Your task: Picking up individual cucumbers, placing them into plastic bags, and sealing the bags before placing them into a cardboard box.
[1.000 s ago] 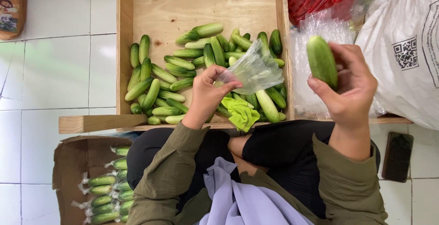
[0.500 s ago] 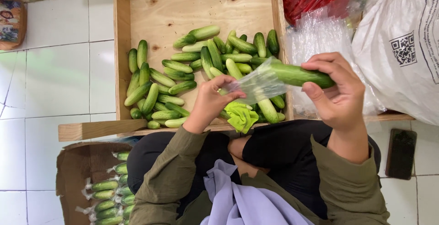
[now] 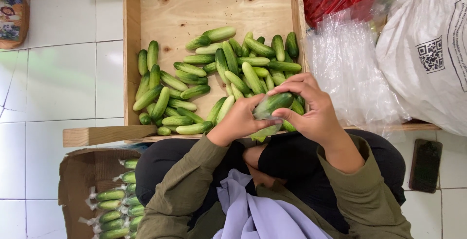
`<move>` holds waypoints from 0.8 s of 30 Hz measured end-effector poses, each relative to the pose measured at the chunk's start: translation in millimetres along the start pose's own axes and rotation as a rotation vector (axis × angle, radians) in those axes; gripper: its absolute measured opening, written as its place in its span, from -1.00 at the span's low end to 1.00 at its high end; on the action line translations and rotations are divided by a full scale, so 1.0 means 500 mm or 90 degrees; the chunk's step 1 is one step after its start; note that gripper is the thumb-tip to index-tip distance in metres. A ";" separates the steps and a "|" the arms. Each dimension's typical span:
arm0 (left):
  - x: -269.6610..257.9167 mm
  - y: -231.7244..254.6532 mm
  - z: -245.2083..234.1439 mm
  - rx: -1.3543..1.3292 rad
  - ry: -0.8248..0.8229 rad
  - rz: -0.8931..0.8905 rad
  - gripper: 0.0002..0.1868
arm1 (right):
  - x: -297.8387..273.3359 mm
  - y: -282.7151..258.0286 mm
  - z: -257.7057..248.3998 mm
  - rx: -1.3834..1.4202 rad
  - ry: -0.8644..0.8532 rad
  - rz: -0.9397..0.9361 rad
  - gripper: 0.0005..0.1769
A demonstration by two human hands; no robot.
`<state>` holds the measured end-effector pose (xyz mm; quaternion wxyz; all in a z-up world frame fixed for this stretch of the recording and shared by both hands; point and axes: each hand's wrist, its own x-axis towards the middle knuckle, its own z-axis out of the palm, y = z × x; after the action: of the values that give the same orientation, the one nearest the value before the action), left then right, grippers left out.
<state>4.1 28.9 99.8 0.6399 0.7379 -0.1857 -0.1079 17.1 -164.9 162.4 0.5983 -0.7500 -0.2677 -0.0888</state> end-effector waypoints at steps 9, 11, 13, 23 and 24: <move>-0.004 -0.043 0.014 -0.147 0.042 0.085 -0.61 | -0.022 0.037 -0.005 0.047 -0.033 0.073 -0.78; -0.002 -0.031 0.013 -0.154 0.044 0.097 -0.61 | -0.010 0.014 0.002 0.076 -0.004 0.029 -0.85; -0.002 -0.023 0.012 -0.161 0.047 0.107 -0.61 | -0.004 -0.003 0.008 0.106 0.024 -0.014 -0.91; 0.004 -0.020 0.017 -0.140 0.001 0.087 -0.72 | 0.009 -0.035 0.022 0.162 0.036 -0.123 -0.94; 0.005 -0.011 0.016 -0.108 -0.019 0.074 -0.58 | 0.010 -0.041 0.017 0.190 0.047 -0.130 -0.97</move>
<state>4.0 21.2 93.2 0.7024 0.6672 -0.2282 -0.0970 9.6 -152.3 179.7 0.7001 -0.6181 -0.3306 -0.1359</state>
